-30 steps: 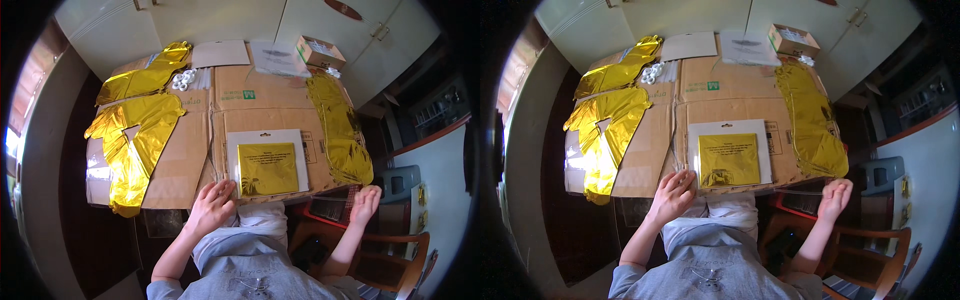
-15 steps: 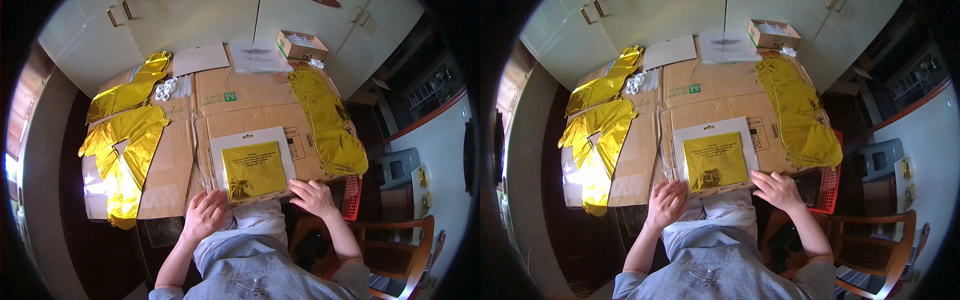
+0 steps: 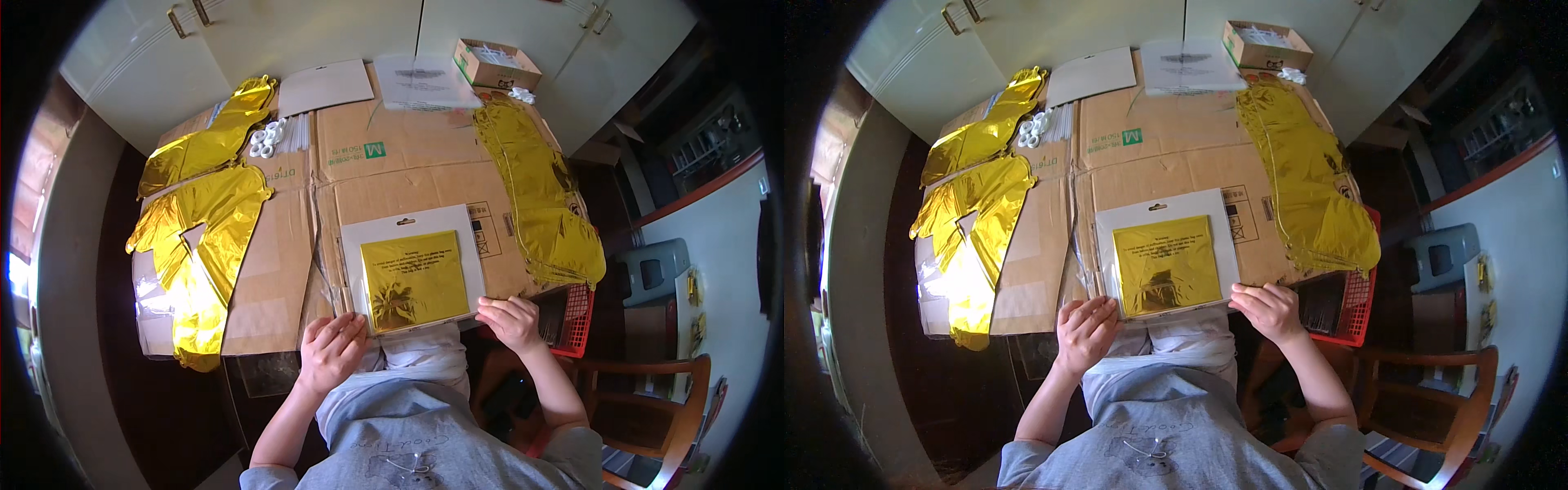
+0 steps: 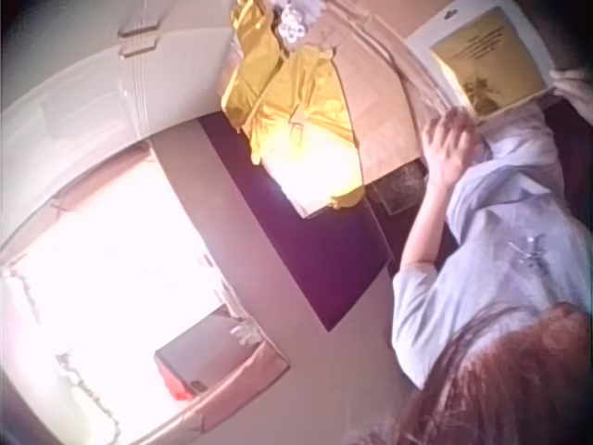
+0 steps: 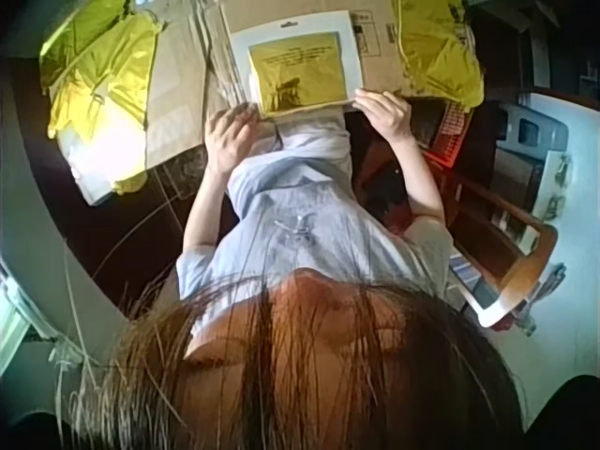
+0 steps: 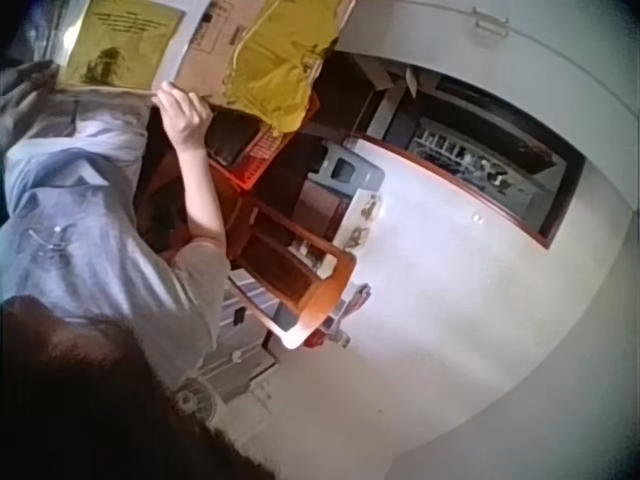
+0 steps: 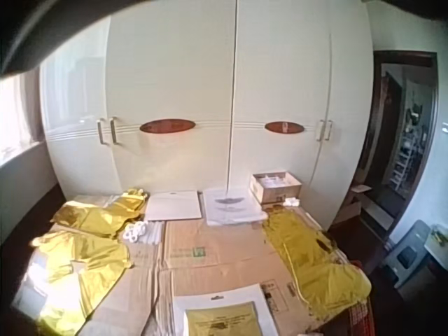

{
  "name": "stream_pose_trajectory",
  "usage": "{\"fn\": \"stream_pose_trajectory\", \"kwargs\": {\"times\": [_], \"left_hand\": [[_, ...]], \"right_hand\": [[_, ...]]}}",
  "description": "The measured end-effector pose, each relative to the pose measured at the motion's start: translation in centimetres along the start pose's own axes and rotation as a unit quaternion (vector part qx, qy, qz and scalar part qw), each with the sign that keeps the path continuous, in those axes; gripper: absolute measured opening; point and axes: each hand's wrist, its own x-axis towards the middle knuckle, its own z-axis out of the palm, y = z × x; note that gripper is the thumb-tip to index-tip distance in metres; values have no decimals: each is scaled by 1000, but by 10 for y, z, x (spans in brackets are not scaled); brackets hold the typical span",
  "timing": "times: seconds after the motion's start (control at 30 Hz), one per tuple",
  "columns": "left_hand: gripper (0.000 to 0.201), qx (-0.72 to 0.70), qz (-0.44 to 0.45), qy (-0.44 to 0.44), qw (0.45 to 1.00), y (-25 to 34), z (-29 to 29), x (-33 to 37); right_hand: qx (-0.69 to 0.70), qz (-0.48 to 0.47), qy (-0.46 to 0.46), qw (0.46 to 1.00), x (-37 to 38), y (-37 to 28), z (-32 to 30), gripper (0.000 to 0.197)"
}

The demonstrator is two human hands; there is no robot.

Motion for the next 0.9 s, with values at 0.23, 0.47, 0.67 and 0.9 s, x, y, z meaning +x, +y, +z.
{"fn": "stream_pose_trajectory", "kwargs": {"times": [0.23, 0.47, 0.67, 0.9], "left_hand": [[14, -17, -81, 40, 996, 11, 3, 3], [11, -3, -143, 80, 987, 23, 13, 7], [13, 33, -194, 85, 977, 32, 20, 16], [19, 42, -245, 61, 967, 33, 22, 21]], "right_hand": [[10, 65, 32, 997, -1, -6, 8, 15], [11, 98, 52, 994, 6, -19, 12, 14], [1, 140, 76, 987, 5, -28, 20, 17], [-17, 229, 49, 972, 10, -38, 18, 20]]}}
